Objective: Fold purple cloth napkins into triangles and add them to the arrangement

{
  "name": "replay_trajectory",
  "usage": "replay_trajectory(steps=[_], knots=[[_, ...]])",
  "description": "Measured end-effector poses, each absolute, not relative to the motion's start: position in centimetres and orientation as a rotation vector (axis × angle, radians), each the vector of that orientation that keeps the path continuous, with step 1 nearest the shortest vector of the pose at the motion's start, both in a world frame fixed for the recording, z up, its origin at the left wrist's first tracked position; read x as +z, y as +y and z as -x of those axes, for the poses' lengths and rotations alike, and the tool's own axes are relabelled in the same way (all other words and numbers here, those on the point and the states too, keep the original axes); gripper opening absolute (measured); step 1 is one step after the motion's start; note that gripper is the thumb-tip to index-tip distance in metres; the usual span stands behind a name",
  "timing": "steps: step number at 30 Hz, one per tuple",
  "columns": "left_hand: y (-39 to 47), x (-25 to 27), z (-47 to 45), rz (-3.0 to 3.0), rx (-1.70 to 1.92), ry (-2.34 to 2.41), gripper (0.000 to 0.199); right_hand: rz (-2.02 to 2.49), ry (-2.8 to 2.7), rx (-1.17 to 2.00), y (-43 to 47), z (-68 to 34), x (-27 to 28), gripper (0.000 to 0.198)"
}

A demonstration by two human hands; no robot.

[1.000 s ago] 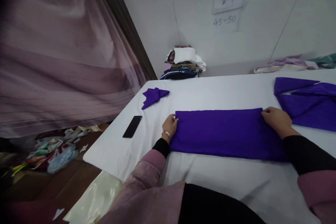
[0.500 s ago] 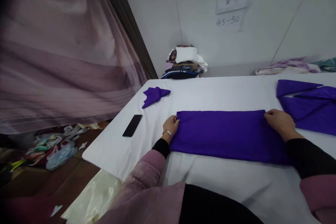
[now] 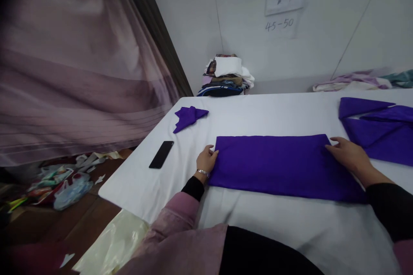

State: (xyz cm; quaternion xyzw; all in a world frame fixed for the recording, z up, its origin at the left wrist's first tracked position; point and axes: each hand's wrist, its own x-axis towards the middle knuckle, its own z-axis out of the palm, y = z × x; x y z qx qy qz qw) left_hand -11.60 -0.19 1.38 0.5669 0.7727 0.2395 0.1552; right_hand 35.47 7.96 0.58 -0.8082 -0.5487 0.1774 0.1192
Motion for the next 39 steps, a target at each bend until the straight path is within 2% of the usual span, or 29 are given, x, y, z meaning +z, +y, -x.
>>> replay_trajectory(steps=[6, 14, 19, 28, 31, 34, 39], knots=[[-4.7, 1.2, 11.9, -1.566, 0.792, 2.094, 0.028, 2.312, -1.473, 0.535, 2.9, -37.0, -0.4, 0.049], [-9.0, 0.5, 12.3, -1.509, 0.914, 1.968, 0.037, 2.147, -1.404, 0.564, -4.9, -36.2, -0.3, 0.061], [-10.1, 0.7, 12.5, -1.485, 0.901, 1.973, 0.043, 2.084, -1.411, 0.504, -7.6, -35.7, -0.3, 0.054], [-10.1, 0.9, 13.6, -1.569, 0.864, 1.983, 0.038, 2.132, -1.49, 0.561, -9.9, -35.5, -0.2, 0.049], [-10.3, 1.3, 13.7, -1.663, 0.716, 2.069, 0.032, 2.16, -1.691, 0.296, -10.4, -35.1, 0.0, 0.046], [-10.2, 2.2, 12.0, -1.963, 0.714, 2.139, 0.03, 1.906, -1.879, -0.051, -10.0, -31.9, 0.5, 0.047], [-8.3, 3.1, 5.5, -2.396, 0.639, 1.746, 0.034, 1.465, -2.218, 0.123, -8.6, -20.0, 2.5, 0.049]])
